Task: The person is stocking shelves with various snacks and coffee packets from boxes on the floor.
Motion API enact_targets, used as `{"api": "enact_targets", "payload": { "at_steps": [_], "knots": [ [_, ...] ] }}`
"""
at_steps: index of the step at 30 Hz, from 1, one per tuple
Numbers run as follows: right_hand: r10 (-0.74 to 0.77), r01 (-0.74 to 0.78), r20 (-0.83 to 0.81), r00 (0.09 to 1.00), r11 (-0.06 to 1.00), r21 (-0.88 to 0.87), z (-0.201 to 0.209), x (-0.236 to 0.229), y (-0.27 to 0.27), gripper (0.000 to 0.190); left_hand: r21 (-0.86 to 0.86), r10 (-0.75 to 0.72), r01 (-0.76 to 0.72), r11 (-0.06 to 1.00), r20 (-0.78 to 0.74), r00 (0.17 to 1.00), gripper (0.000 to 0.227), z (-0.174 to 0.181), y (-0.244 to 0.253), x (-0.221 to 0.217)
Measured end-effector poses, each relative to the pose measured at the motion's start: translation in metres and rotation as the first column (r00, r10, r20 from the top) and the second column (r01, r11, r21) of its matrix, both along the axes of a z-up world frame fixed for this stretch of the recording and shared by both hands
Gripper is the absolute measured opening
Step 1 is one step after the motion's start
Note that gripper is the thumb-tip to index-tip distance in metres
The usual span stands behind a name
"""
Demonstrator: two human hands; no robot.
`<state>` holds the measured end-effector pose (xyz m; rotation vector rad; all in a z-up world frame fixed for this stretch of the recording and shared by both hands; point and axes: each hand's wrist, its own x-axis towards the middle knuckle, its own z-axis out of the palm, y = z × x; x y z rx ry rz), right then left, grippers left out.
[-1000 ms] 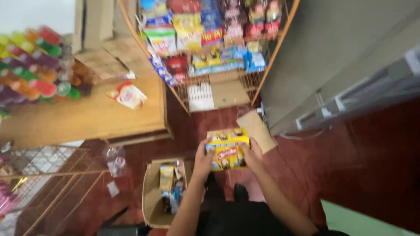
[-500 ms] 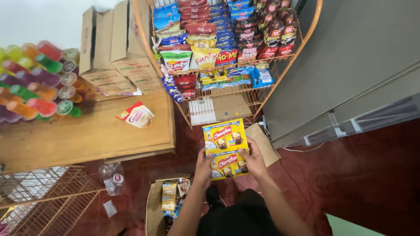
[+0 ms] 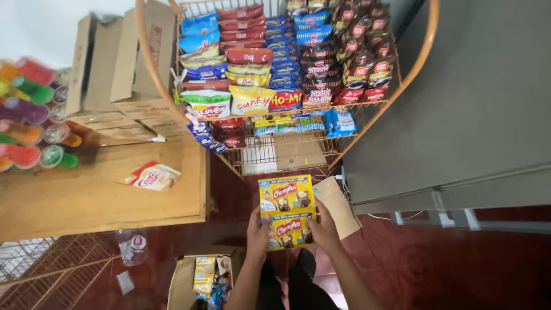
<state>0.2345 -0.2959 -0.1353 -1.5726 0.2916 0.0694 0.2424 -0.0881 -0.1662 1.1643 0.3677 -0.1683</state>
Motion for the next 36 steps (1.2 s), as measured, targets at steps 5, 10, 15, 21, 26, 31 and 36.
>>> {"api": "enact_targets", "payload": {
  "at_steps": [5, 10, 15, 21, 26, 31, 36],
  "knots": [
    [0.014, -0.014, -0.031, 0.999, 1.000, -0.021, -0.024, 0.045, -0.012, 0.061, 0.020, 0.048, -0.048, 0.999, -0.006, 0.999, 0.042, -0.015, -0.010, 0.040],
    [-0.015, 0.016, -0.018, 1.000, 1.000, 0.023, -0.035, 0.093, -0.003, 0.055, -0.042, 0.071, -0.071, 0.997, 0.009, 0.997, 0.045, -0.022, -0.012, 0.092],
    [0.009, -0.040, 0.169, 0.986, 0.984, 0.176, -0.081, 0.148, -0.001, 0.050, 0.121, 0.045, -0.065, 0.991, 0.156, 0.987, 0.045, -0.097, -0.006, 0.155],
    [0.120, -0.036, 0.492, 0.862, 0.984, -0.176, -0.131, 0.238, -0.014, 0.055, 0.277, -0.055, -0.076, 0.958, 0.436, 0.898, 0.048, -0.113, -0.004, 0.242],
    [0.087, -0.116, 0.379, 0.921, 0.992, 0.055, -0.175, 0.296, -0.015, 0.055, 0.183, -0.008, -0.047, 0.982, 0.288, 0.958, 0.044, -0.140, -0.010, 0.288],
    [0.104, -0.134, 0.541, 0.834, 0.991, 0.016, -0.199, 0.347, -0.017, 0.049, 0.386, -0.153, -0.103, 0.917, 0.576, 0.803, 0.044, -0.166, -0.008, 0.343],
    [-0.010, 0.016, 0.463, 0.887, 1.000, -0.009, -0.200, 0.356, -0.015, 0.025, 0.472, -0.169, -0.233, 0.850, 0.665, 0.728, 0.084, -0.174, -0.016, 0.361]
  ]
}}
